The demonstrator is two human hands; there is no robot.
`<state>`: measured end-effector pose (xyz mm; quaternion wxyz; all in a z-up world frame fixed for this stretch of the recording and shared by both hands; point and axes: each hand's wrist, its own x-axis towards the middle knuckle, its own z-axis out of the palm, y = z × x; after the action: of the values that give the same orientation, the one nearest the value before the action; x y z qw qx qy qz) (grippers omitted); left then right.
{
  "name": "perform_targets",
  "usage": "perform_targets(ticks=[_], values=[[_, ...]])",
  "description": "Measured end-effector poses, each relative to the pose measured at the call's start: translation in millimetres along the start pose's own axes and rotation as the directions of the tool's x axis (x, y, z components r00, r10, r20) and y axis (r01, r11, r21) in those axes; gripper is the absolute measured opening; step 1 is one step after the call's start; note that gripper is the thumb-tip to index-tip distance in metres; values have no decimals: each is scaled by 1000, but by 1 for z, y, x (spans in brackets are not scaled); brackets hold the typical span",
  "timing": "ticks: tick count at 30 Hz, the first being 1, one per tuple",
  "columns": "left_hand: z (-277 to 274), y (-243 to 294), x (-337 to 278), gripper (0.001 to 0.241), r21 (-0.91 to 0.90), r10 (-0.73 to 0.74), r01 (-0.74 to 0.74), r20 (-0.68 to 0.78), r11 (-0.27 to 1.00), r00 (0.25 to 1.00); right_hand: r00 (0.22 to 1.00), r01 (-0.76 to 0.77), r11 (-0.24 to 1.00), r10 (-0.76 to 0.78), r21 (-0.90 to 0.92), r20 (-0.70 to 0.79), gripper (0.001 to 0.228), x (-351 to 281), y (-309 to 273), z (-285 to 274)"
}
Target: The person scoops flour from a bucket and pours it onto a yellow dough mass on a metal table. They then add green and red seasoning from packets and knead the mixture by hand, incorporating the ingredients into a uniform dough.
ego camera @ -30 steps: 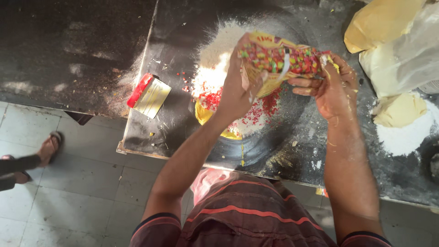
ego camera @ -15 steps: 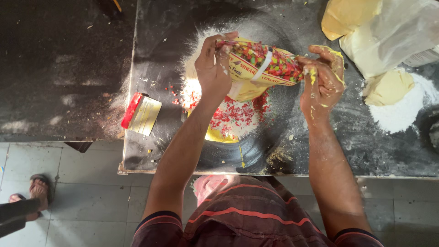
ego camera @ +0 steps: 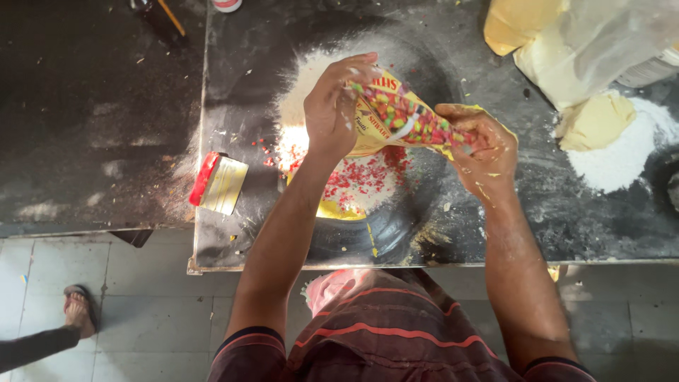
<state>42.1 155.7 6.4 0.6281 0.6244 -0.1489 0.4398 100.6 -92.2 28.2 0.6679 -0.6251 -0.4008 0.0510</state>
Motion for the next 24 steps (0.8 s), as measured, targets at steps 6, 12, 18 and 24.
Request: perform_targets(ticks=[6,12,18,24], values=[[33,34,8,45,266,60,-120,222,957,973,973,-73,983,107,167,-204,16,-49,20,-24],[92,31,-45,56,345,-100,-13,308,938,946,638,77,644,555,761,-534,28,-178,53,-101],[161,29,-161,35,58,-448,479,467,876,763,488,253,474,690,843,-534,29,-347,65,-127],[259,48,-234,21,171,-629,720,645,673,434,259,496,640,537,587,-803,24,-510,31,-196]])
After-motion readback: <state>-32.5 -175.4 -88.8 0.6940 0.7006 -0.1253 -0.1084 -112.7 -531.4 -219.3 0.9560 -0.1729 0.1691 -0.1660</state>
